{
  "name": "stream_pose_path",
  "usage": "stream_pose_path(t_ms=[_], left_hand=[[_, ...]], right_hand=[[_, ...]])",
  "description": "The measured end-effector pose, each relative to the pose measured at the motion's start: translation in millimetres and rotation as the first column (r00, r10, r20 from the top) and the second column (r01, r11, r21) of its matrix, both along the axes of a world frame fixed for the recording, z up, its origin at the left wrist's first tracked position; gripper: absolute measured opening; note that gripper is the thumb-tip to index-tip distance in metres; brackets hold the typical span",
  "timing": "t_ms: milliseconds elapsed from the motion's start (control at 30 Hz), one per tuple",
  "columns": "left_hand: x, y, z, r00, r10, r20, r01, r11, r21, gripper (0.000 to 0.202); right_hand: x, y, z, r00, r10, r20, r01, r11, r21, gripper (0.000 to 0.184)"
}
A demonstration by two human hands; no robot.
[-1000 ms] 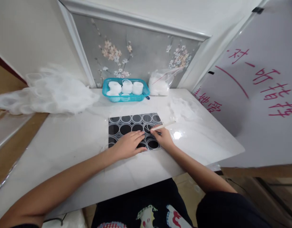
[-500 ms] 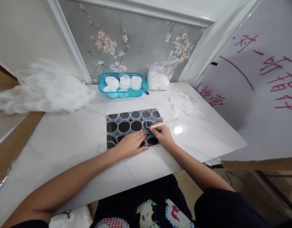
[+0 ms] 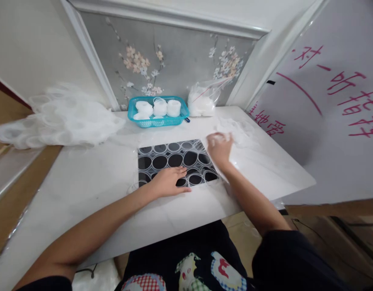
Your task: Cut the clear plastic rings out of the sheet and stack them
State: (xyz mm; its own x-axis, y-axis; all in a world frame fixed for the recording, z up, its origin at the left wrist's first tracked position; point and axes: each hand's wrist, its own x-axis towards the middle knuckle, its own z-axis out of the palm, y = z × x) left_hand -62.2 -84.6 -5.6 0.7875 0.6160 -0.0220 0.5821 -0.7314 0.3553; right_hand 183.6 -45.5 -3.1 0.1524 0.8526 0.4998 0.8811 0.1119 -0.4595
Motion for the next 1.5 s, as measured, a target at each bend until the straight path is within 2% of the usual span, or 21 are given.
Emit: stream_pose_path(t_ms=[33, 67, 100, 167, 200, 267, 367, 467, 533, 600, 633, 667, 700, 800, 867, 1000, 1233, 1300, 1400, 1500], left_hand=[[-1.5, 1.6, 2.3, 1.0, 0.004, 0.016, -0.004, 1.0, -0.021, 0.062], [-2.8, 3.0, 4.2, 0.999, 0.006, 0.042, -0.005, 0.999, -0.035, 0.058], [-3.7, 4.3, 5.7, 0.997, 0.015, 0.077, -0.012, 0.999, -0.036, 0.055], [-2.3, 6.4, 6.4, 0.989, 0.033, 0.144, -0.033, 0.999, -0.003, 0.05], [0.2, 7.1, 5.5, 0.986, 0.034, 0.163, -0.039, 0.999, 0.027, 0.05], [8.7, 8.4, 1.7, 0.988, -0.019, 0.154, 0.005, 0.996, 0.091, 0.053], [24.6, 10.2, -7.1, 0.984, -0.158, 0.081, 0.145, 0.979, 0.142, 0.061], [34.7, 11.9, -16.6, 0.977, -0.208, 0.049, 0.199, 0.968, 0.153, 0.063], [36.2, 12.5, -22.1, 0.976, -0.209, 0.061, 0.197, 0.967, 0.16, 0.063], [35.1, 12.4, -26.3, 0.975, -0.208, 0.073, 0.193, 0.967, 0.168, 0.062], [34.3, 12.1, -27.8, 0.975, -0.209, 0.073, 0.195, 0.966, 0.171, 0.062], [33.7, 11.7, -28.9, 0.975, -0.21, 0.071, 0.195, 0.965, 0.173, 0.062], [33.2, 11.2, -29.6, 0.976, -0.208, 0.068, 0.194, 0.965, 0.174, 0.061], [33.5, 10.4, -30.1, 0.977, -0.197, 0.075, 0.181, 0.967, 0.177, 0.062], [34.4, 10.4, -29.5, 0.979, -0.19, 0.076, 0.173, 0.968, 0.183, 0.062], [35.6, 10.7, -27.2, 0.983, -0.179, 0.043, 0.167, 0.966, 0.195, 0.059], [34.9, 8.8, -25.6, 0.984, -0.17, 0.045, 0.16, 0.972, 0.174, 0.057], [34.8, 8.9, -24.9, 0.984, -0.167, 0.06, 0.155, 0.974, 0.166, 0.057], [36.6, 9.9, -20.5, 0.983, -0.17, 0.075, 0.158, 0.978, 0.135, 0.054], [40.0, 9.6, -14.3, 0.987, -0.149, 0.062, 0.146, 0.987, 0.061, 0.053]], right_hand=[[12.5, 9.9, 6.3, 0.975, -0.198, -0.097, 0.202, 0.979, 0.031, 0.026], [23.2, 15.3, 9.9, 0.939, -0.298, -0.169, 0.307, 0.951, 0.027, 0.026], [30.9, 15.4, 10.2, 0.947, -0.26, -0.191, 0.266, 0.964, 0.006, 0.023], [35.5, 1.5, 2.0, 0.972, -0.036, -0.234, 0.028, 0.999, -0.039, 0.021], [33.2, -9.9, -5.0, 0.958, 0.071, -0.277, -0.09, 0.994, -0.055, 0.022], [23.4, -33.1, -19.3, 0.916, 0.185, -0.355, -0.225, 0.971, -0.075, 0.025], [10.0, -53.0, -30.6, 0.877, 0.211, -0.432, -0.279, 0.955, -0.099, 0.025], [7.2, -55.1, -28.6, 0.847, 0.206, -0.491, -0.284, 0.955, -0.089, 0.024], [9.7, -54.6, -23.7, 0.837, 0.172, -0.52, -0.23, 0.972, -0.049, 0.024], [13.0, -55.3, -19.0, 0.846, 0.052, -0.531, -0.031, 0.998, 0.048, 0.025], [14.4, -56.1, -17.2, 0.849, -0.015, -0.529, 0.075, 0.993, 0.092, 0.027], [15.4, -56.9, -16.2, 0.856, -0.059, -0.514, 0.135, 0.984, 0.112, 0.028], [15.9, -57.8, -15.9, 0.871, -0.069, -0.487, 0.136, 0.986, 0.102, 0.028], [13.6, -59.6, -18.6, 0.931, 0.05, -0.361, -0.056, 0.998, -0.005, 0.026], [10.2, -60.2, -22.3, 0.943, 0.133, -0.305, -0.146, 0.989, -0.021, 0.024], [6.2, -59.1, -29.4, 0.922, 0.207, -0.327, -0.243, 0.967, -0.075, 0.023], [10.0, -54.9, -33.7, 0.915, 0.217, -0.34, -0.268, 0.957, -0.111, 0.021], [6.4, -59.5, -36.2, 0.941, 0.211, -0.266, -0.247, 0.963, -0.11, 0.019], [-3.0, -70.9, -40.3, 0.972, 0.232, -0.045, -0.236, 0.967, -0.095, 0.019], [-2.3, -66.3, -32.9, 0.945, 0.3, 0.131, -0.284, 0.95, -0.127, 0.024]])
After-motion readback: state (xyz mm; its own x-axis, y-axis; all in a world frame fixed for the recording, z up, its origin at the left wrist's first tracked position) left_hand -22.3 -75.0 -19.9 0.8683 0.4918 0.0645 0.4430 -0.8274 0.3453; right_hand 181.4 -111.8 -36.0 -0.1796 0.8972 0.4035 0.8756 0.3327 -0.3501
